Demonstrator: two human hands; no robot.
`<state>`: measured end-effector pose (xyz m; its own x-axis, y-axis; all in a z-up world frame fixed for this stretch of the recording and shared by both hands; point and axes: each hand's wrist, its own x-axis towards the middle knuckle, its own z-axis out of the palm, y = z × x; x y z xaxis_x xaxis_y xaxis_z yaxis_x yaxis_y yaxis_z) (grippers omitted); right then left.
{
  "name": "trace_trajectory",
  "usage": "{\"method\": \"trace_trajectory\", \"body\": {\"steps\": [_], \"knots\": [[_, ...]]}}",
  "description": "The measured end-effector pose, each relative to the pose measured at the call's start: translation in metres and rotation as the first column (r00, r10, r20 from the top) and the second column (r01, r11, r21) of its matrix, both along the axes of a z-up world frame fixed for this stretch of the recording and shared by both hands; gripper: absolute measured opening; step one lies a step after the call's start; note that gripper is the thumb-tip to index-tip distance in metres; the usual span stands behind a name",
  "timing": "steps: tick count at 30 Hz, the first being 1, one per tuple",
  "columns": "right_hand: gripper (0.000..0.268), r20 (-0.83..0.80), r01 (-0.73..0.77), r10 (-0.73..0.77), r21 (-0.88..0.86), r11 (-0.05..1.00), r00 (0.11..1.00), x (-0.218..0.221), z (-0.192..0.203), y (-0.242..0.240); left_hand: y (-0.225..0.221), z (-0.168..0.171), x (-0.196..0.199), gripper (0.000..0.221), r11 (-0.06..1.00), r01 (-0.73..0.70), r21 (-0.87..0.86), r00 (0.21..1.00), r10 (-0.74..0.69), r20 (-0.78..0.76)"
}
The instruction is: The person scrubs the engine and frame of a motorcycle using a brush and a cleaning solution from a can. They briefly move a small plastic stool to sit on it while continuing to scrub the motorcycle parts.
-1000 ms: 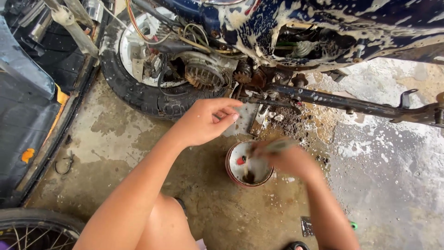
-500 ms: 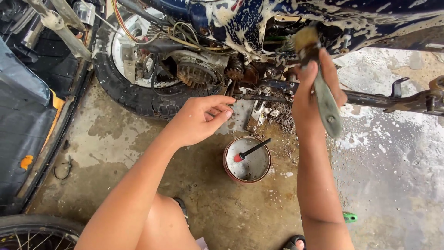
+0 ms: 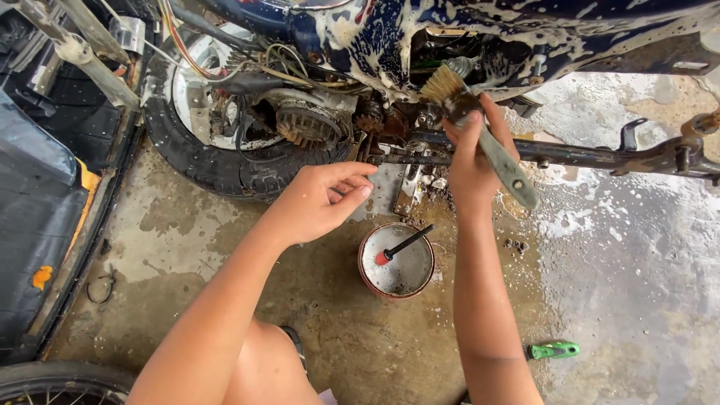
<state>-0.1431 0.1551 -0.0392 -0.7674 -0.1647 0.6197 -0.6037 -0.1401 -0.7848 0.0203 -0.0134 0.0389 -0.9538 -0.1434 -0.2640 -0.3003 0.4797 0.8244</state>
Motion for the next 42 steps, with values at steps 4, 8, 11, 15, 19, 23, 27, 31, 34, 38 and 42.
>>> {"method": "trace_trajectory", "body": {"steps": [4, 8, 11, 15, 19, 23, 27, 31, 34, 38, 42], "knots": [[0.027, 0.13, -0.033, 0.035, -0.013, 0.999, 0.991, 0.004, -0.012, -0.017, 0.002, 0.003, -0.003, 0.042, 1.0, 0.0, 0.0, 1.0, 0.001, 0.015], [0.042, 0.264, -0.092, 0.085, 0.015, 0.996, 0.961, -0.007, 0.006, -0.018, 0.003, 0.005, -0.006, 0.043, 1.0, -0.019, -0.014, 0.999, 0.019, 0.035], [0.029, 0.167, -0.174, 0.185, -0.084, 0.981, 0.968, -0.006, 0.027, -0.023, 0.004, 0.006, -0.005, 0.043, 1.0, 0.017, -0.019, 0.998, -0.015, 0.053], [0.024, 0.137, -0.12, 0.169, -0.31, 0.943, 0.976, 0.002, 0.043, -0.026, 0.004, 0.008, 0.0, 0.044, 1.0, -0.013, -0.02, 0.997, 0.015, 0.073], [0.029, 0.271, -0.123, 0.182, -0.221, 0.968, 0.945, 0.001, 0.043, -0.034, 0.007, 0.015, 0.003, 0.043, 0.999, -0.032, -0.022, 0.997, 0.034, 0.067], [0.029, 0.574, 0.142, 0.107, -0.372, 0.917, 0.811, 0.009, 0.094, -0.019, 0.002, 0.009, 0.009, 0.045, 0.999, -0.004, -0.032, 1.0, 0.005, 0.005], [0.041, 0.485, 0.321, 0.034, -0.629, 0.709, 0.874, 0.013, 0.086, 0.013, 0.003, 0.017, 0.009, 0.045, 0.998, -0.052, -0.033, 0.997, 0.053, 0.049], [0.029, 0.205, 0.253, -0.158, -0.613, 0.748, 0.966, 0.007, 0.036, 0.025, 0.001, 0.003, 0.016, 0.041, 0.999, -0.047, 0.002, 0.997, 0.047, -0.064], [0.024, -0.032, 0.162, -0.195, -0.437, 0.885, 0.98, -0.001, 0.032, 0.017, -0.001, 0.0, 0.014, 0.037, 0.998, -0.054, 0.032, 0.984, 0.059, -0.171], [0.021, -0.231, 0.214, -0.283, -0.283, 0.935, 0.931, 0.003, 0.042, 0.016, 0.0, -0.007, 0.014, 0.035, 0.998, -0.042, 0.037, 0.979, 0.049, -0.2], [0.021, -0.254, 0.201, -0.215, -0.082, 0.976, 0.943, 0.008, 0.027, 0.025, -0.004, -0.009, 0.013, 0.036, 0.997, -0.057, 0.044, 0.973, 0.066, -0.22]]}}
